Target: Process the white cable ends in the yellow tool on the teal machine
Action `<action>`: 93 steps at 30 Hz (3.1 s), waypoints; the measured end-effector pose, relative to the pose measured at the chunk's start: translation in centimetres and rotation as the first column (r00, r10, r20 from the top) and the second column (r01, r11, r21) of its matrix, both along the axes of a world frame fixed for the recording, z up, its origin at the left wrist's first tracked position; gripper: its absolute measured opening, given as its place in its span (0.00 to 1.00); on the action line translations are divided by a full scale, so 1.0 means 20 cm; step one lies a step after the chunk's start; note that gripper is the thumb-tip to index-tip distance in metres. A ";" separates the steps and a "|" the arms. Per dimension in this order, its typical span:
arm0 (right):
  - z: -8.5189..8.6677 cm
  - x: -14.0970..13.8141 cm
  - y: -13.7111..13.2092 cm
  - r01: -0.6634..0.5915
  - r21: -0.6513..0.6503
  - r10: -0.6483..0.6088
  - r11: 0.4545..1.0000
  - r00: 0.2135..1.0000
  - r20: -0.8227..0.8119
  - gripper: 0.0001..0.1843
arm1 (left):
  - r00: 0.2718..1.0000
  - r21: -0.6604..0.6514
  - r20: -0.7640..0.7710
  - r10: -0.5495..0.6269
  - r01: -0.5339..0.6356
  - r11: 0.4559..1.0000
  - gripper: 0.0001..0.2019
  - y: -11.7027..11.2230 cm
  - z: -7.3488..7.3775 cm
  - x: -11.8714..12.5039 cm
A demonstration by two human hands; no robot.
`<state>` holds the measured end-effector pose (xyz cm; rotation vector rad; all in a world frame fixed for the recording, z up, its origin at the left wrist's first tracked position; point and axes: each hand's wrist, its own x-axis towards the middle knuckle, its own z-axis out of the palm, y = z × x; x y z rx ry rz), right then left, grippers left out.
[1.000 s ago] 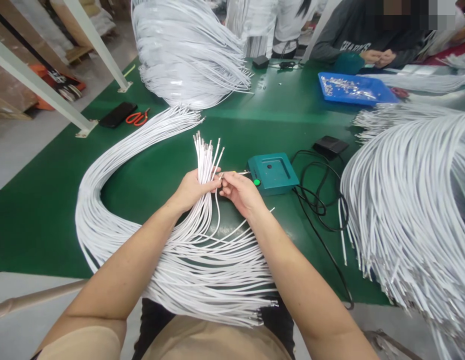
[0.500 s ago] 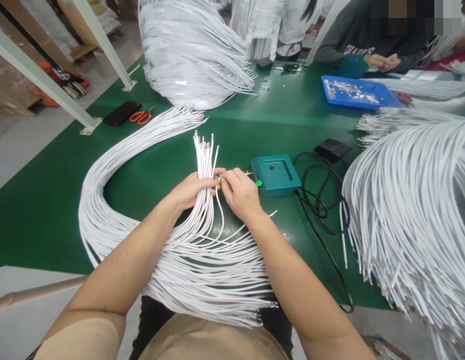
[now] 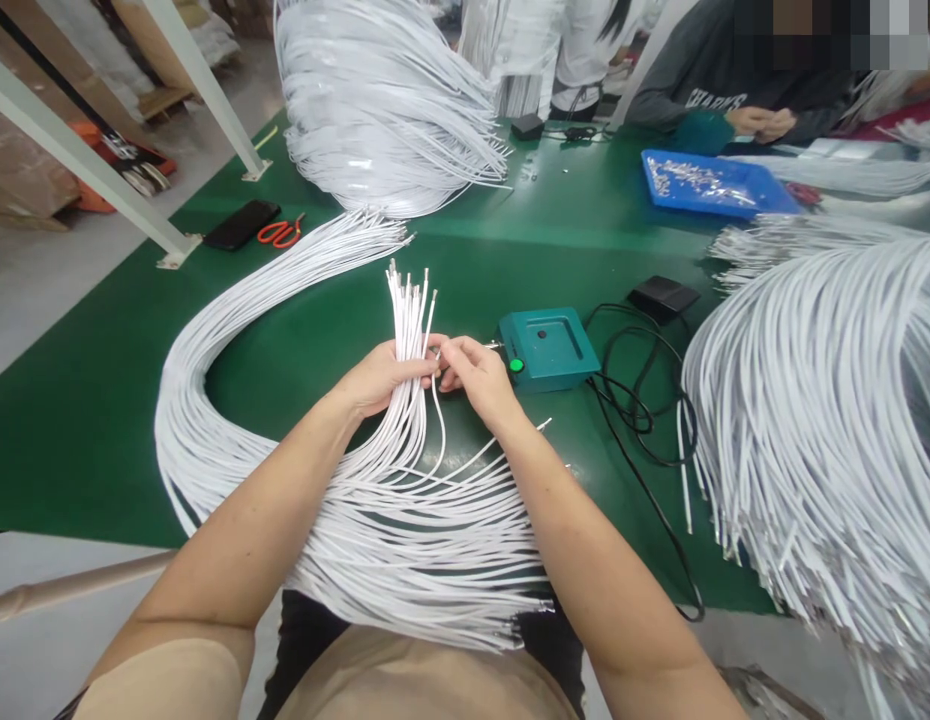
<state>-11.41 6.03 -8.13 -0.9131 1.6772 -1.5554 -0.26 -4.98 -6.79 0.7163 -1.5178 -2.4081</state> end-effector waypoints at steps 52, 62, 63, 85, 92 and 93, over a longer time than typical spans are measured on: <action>0.10 -0.23 0.12 0.522 0.239 0.166 0.819 0.183 -0.969 0.28 | 0.965 -0.417 0.121 0.231 -0.161 0.895 0.18 -0.06 -0.17 -0.05; 0.15 -0.08 0.11 0.301 0.123 0.023 0.946 0.314 -0.949 0.17 | 0.966 -0.415 0.027 0.255 -0.222 0.882 0.23 -0.05 -0.07 0.02; 0.16 -0.05 0.09 0.256 0.114 0.013 0.960 0.365 -0.931 0.16 | 0.968 -0.397 0.006 0.250 -0.227 0.889 0.23 -0.04 -0.06 0.02; 0.18 -0.04 -0.12 0.247 0.380 0.063 0.891 0.763 -0.643 0.10 | 0.971 -0.488 -0.017 0.238 -0.216 0.846 0.23 -0.04 -0.03 0.03; 0.21 -0.04 -0.09 0.256 0.258 -0.028 0.931 0.758 -0.651 0.12 | 0.976 -0.518 -0.029 0.217 -0.200 0.832 0.21 -0.03 -0.02 0.03; 0.22 -0.03 -0.09 0.241 0.249 -0.022 0.938 0.759 -0.650 0.13 | 0.977 -0.519 -0.036 0.212 -0.199 0.831 0.21 -0.03 -0.01 0.03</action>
